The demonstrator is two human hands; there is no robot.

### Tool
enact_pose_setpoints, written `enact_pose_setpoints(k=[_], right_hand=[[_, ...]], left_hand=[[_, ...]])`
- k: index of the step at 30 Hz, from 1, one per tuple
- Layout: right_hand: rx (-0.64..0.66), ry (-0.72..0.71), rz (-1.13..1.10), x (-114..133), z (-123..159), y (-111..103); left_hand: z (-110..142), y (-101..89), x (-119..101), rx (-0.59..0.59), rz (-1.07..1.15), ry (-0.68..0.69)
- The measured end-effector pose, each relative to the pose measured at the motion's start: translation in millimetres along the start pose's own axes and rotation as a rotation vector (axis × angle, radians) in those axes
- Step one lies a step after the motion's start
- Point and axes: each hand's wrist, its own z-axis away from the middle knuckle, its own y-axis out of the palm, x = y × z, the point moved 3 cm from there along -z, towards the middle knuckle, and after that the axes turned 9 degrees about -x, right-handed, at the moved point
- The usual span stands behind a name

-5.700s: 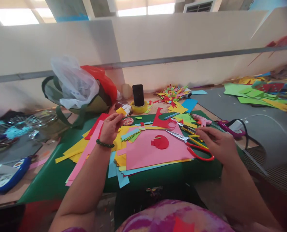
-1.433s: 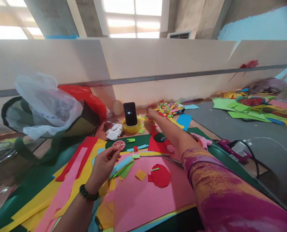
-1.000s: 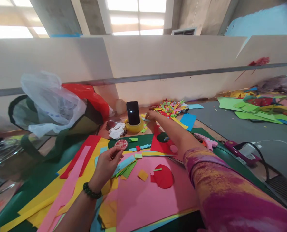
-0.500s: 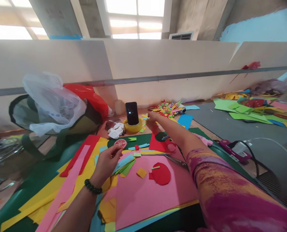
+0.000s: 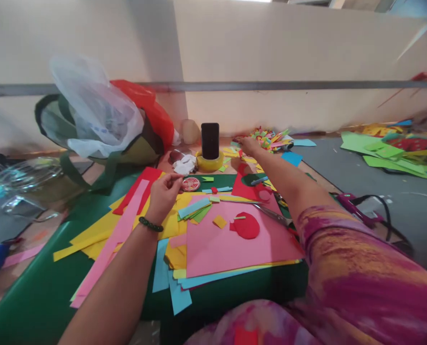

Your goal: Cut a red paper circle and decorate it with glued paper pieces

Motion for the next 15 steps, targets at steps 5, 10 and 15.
enact_pose_setpoints(k=[5, 10, 15], right_hand=[[-0.128, 0.117, -0.059, -14.9, 14.0, -40.5], [-0.217, 0.184, -0.167, -19.0, 36.3, -75.7], [-0.236, 0.241, -0.607, 10.6, 85.2, -115.3]], left_hand=[[-2.1, 0.3, 0.8, -0.007, 0.045, 0.000], [-6.7, -2.2, 3.0, -0.037, 0.026, 0.041], [-7.1, -1.1, 4.9, -0.043, 0.057, 0.030]])
